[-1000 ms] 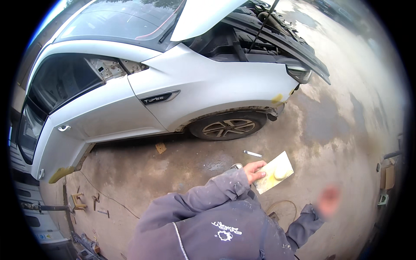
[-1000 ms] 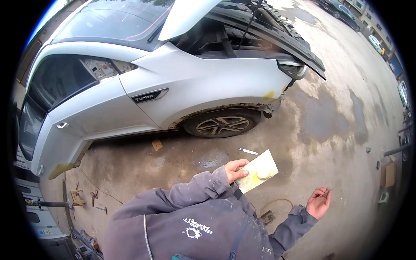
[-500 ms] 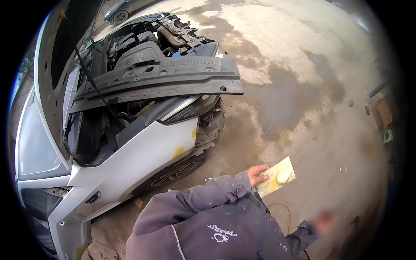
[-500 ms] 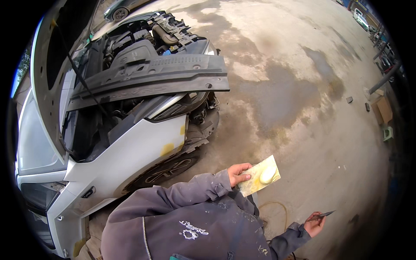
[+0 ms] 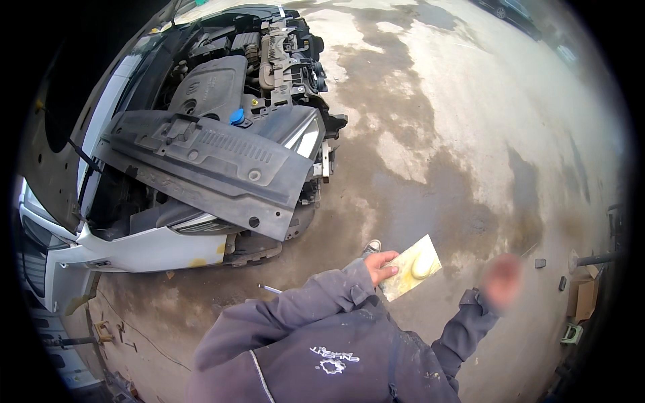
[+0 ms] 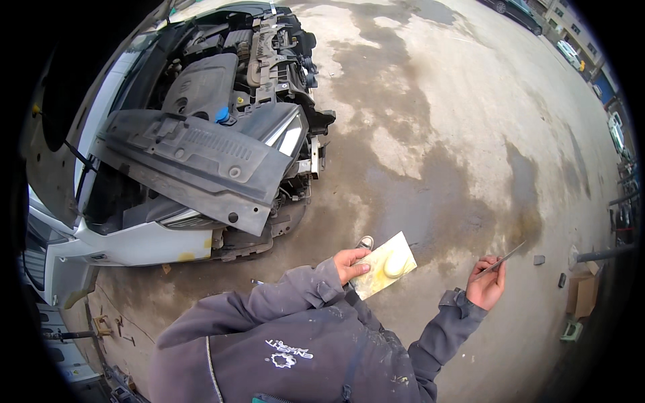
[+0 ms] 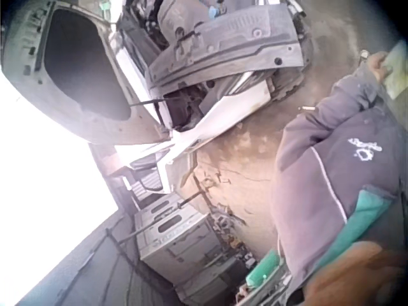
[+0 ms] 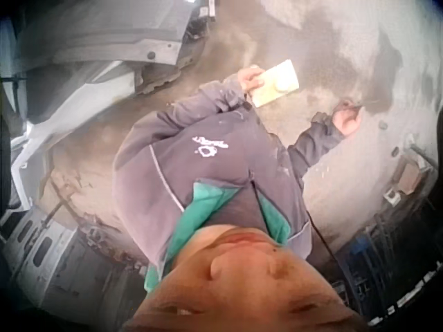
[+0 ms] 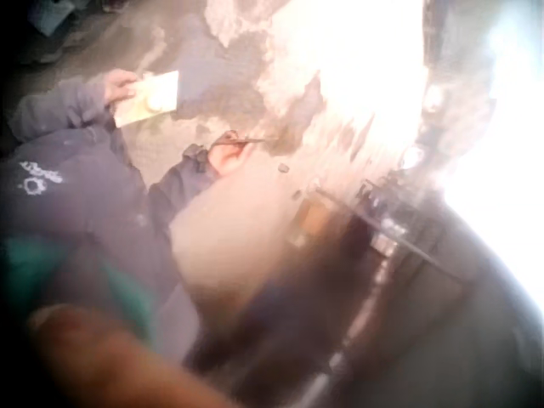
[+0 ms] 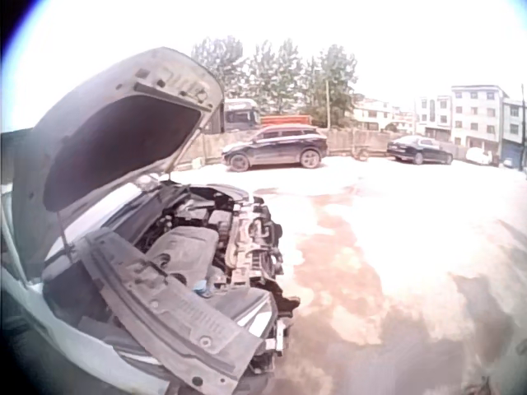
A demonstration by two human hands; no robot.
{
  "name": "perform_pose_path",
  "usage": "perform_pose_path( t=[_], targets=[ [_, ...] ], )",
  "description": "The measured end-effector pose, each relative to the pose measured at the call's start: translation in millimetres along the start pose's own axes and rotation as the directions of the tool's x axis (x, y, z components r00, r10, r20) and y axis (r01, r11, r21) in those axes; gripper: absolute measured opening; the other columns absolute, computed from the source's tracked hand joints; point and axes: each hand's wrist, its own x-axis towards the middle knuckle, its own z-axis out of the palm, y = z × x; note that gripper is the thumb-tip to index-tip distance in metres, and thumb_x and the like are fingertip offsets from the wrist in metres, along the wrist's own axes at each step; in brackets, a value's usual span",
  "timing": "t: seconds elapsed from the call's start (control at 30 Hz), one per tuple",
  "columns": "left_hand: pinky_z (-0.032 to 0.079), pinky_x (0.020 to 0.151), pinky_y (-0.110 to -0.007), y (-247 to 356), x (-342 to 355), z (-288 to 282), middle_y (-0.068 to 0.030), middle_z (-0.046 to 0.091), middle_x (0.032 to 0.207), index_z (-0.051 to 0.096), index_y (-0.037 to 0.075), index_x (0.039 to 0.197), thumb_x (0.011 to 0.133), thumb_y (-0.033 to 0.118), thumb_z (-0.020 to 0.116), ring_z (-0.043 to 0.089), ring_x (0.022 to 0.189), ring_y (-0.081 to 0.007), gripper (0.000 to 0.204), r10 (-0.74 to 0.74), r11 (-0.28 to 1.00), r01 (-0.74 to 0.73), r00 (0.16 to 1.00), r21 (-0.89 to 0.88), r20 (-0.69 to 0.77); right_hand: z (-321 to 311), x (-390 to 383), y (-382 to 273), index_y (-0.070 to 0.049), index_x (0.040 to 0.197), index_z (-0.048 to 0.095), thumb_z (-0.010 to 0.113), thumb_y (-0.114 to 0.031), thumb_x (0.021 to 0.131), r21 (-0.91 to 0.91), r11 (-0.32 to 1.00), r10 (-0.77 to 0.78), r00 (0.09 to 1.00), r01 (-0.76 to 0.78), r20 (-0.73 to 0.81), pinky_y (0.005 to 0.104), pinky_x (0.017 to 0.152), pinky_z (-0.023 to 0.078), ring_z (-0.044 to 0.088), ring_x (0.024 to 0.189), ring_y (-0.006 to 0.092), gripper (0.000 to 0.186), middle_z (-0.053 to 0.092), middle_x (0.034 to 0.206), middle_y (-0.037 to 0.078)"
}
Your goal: The person mixes a yellow body filler with a hardener on a mixing board using a putty knife. They then apply the mixed filler to a damaged area on the front fender of a white car, smoothing it over the surface.
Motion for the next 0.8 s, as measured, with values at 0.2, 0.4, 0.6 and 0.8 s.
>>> perform_pose_path(
  t=[0.2, 0.4, 0.6, 0.8],
  targets=[
    [0.043, 0.089, -0.026, 24.1, 195.3, -9.8, -0.0038, 0.061, 0.106, 0.052, -0.001, 0.119, 0.095, 0.011, 0.053, 0.054, 0.099, -0.0089, 0.026, 0.105, 0.994, -0.105, 0.994, -0.013, -0.039, -16.2, 169.3, -70.0, 0.002, 0.099, 0.057, 0.054, -0.011, 0.096, 0.053, 0.963, 0.261, 0.963, -0.265, 0.073, 0.0276, 0.075, 0.049, 0.053, 0.089, 0.0185, 0.014, 0.059, 0.096, 0.008],
    [0.044, 0.089, -0.027, 69.5, 364.4, -17.0, -0.0037, 0.062, 0.106, 0.052, 0.0, 0.119, 0.096, 0.011, 0.052, 0.055, 0.1, -0.0093, 0.025, 0.103, 0.991, -0.108, 0.993, -0.082, -0.059, -100.4, 302.2, -198.7, 0.001, 0.1, 0.058, 0.056, -0.013, 0.095, 0.081, 0.98, 0.189, 0.976, -0.181, -0.108, 0.0283, 0.076, 0.05, 0.056, 0.09, 0.0185, 0.014, 0.061, 0.094, 0.008],
    [0.044, 0.089, -0.027, 108.8, 533.3, -42.9, -0.0041, 0.062, 0.106, 0.051, 0.0, 0.12, 0.096, 0.01, 0.052, 0.057, 0.1, -0.0097, 0.026, 0.134, 0.99, -0.139, 0.969, -0.008, -0.208, -60.4, 509.5, -221.3, -0.001, 0.098, 0.06, 0.055, -0.013, 0.095, -0.224, 0.975, -0.063, 0.976, 0.015, -0.209, 0.0294, 0.075, 0.05, 0.057, 0.091, 0.0191, 0.013, 0.063, 0.094, 0.009],
    [0.046, 0.092, -0.029, 159.5, 652.8, -49.7, -0.008, 0.062, 0.113, 0.048, -0.003, 0.127, 0.096, 0.011, 0.052, 0.058, 0.105, -0.0133, 0.034, 0.21, 0.963, -0.266, 0.833, -0.038, -0.512, 29.5, 782.1, -200.6, 0.001, 0.097, 0.059, 0.054, -0.012, 0.096, -0.184, 0.962, 0.201, 0.979, -0.204, -0.033, 0.0289, 0.076, 0.049, 0.055, 0.091, 0.0198, 0.014, 0.062, 0.094, 0.01]
  ],
)
